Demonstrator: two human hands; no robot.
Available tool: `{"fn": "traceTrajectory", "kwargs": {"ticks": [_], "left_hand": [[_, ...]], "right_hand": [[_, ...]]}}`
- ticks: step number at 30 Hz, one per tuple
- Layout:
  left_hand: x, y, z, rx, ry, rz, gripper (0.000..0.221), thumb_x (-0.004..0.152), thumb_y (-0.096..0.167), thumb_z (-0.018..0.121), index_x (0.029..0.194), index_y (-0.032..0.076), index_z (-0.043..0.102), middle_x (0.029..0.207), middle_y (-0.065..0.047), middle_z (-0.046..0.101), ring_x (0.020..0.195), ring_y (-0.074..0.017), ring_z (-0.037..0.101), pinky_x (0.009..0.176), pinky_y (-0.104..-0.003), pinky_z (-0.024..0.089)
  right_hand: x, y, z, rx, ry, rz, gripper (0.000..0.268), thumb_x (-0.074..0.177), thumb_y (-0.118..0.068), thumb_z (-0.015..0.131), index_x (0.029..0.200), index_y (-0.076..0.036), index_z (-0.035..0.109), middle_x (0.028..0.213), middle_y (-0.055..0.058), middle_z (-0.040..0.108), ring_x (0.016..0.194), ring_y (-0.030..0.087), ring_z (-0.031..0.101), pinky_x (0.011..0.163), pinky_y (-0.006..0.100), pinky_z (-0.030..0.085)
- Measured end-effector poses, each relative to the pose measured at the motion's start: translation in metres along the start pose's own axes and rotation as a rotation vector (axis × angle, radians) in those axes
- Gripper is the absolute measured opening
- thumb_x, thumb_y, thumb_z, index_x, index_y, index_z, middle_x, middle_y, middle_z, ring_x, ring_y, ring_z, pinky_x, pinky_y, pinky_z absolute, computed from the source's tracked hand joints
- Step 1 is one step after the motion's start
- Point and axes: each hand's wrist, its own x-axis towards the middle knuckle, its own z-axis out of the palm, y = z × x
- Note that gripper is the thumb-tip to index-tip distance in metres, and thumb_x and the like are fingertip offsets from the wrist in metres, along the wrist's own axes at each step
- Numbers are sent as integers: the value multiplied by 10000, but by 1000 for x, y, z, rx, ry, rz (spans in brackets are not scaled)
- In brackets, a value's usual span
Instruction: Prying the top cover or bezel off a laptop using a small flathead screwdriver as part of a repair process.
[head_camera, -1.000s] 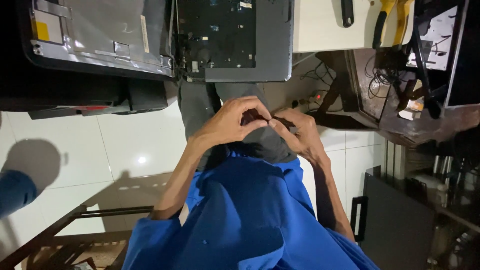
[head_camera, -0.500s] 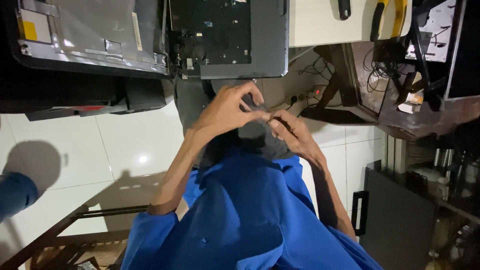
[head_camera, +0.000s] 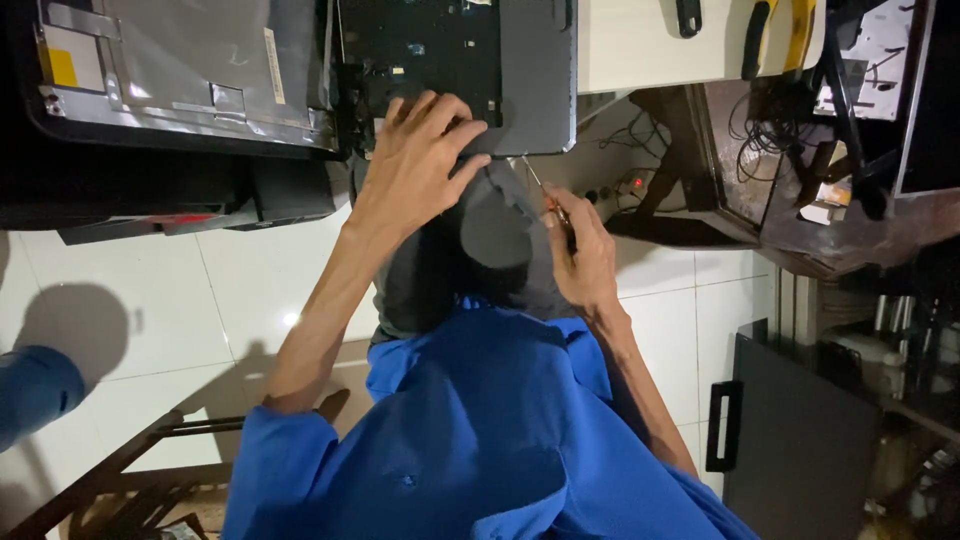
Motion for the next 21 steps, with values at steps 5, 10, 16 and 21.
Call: {"fn": "traceTrajectory", "kwargs": {"ticks": [5, 10, 16, 21], "left_hand": [[2, -4, 1, 39, 17, 66, 333, 975, 346, 760, 1204, 104, 746, 1122, -51, 624, 1052, -253, 574, 887, -422, 440], [5, -9, 14, 19, 44, 93, 344, 955, 361, 754, 1172, 95, 725, 1133, -61, 653, 1061, -259, 580, 914, -421, 471], [10, -7, 12, 177, 52, 135, 350, 906, 434, 767, 1053, 123, 701, 1078, -29, 661, 1007, -195, 617, 929, -309, 551], [10, -3, 13, 254, 29, 127, 389, 903, 477, 737, 1075, 137, 656, 1079, -28, 620, 982, -189, 587, 886, -308, 532]], "right_hand": [[2, -10, 1, -28, 1, 44, 289, 1129, -142, 475, 1392, -45, 541, 1252, 170, 666, 983, 289, 595, 770, 420, 536], [1, -16, -2, -63, -17, 65, 296, 1131, -160, 465, 1380, -34, 563, 1199, 163, 660, 968, 286, 587, 762, 407, 512], [-4, -10, 3, -83, -4, 132, 314, 1120, -166, 477, 1411, -74, 554, 1241, 128, 660, 1013, 289, 581, 794, 436, 531], [-9, -2, 16, -56, 47, 61, 303, 1133, -125, 475, 1423, -61, 535, 1199, 140, 636, 957, 274, 503, 759, 410, 497]]}}
